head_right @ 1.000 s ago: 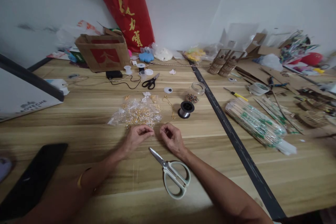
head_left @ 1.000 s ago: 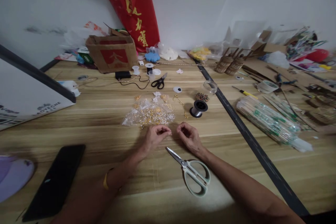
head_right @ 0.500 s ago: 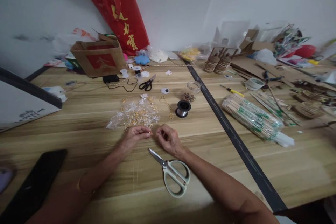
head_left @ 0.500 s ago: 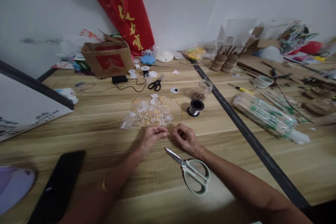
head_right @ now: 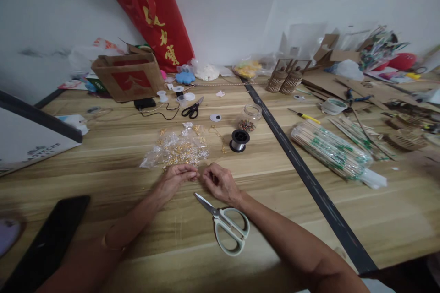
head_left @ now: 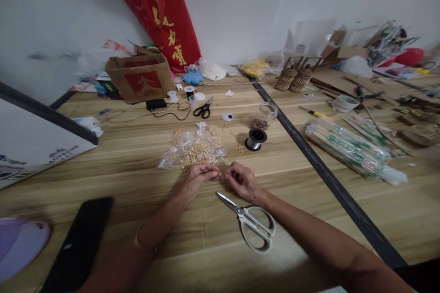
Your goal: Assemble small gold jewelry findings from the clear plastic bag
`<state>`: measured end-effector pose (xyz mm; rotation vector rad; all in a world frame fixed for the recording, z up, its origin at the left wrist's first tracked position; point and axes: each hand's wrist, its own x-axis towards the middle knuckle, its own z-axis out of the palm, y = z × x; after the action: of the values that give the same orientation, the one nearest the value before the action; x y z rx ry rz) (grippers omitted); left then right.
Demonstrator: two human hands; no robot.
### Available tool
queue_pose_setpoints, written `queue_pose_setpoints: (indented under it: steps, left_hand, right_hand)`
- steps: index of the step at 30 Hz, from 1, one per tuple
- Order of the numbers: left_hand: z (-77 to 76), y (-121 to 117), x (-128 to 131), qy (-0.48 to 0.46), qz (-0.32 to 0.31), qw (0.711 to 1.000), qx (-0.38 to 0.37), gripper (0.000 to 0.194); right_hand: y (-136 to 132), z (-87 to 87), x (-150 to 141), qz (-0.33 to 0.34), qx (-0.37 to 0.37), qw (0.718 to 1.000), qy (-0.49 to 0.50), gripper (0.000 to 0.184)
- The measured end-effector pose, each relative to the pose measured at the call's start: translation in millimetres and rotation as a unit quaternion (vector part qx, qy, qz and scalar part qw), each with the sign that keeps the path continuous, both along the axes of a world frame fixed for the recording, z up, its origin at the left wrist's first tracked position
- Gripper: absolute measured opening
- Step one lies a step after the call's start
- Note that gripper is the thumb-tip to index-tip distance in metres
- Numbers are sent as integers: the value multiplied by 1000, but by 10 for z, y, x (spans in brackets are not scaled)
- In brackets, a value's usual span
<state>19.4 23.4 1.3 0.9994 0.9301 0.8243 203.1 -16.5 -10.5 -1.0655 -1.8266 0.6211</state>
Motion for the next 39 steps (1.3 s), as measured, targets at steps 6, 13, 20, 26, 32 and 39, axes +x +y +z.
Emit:
queue_pose_setpoints:
  steps: [6,13,20,26,32,39]
  left_hand:
    - [0,-2,1,-6,-4,1000,-5,24]
    - [-12,-1,-5,0,-12,1000,0,22]
    - [-30,7,0,-4,-16,1000,8,21]
    - [-1,-9,-5,13,-23,1000,11,21]
    - [-5,-10,4,18,-25,999,14,20]
    - [-8,-13,-3,28,-28,999,23,20]
  right_hand:
    - [7,-14,5,1,14,1000,-6,9]
    - [-2,3,-6,-1,12,1000,-6,11]
    - [-3,8,-13,3,24,1000,-11,12]
    - [-3,10,-16,0,24,1000,-18,11]
    - [-1,-5,-10,5,22,1000,-17,11]
    - [-1,-13,-10,5,15,1000,-19,12]
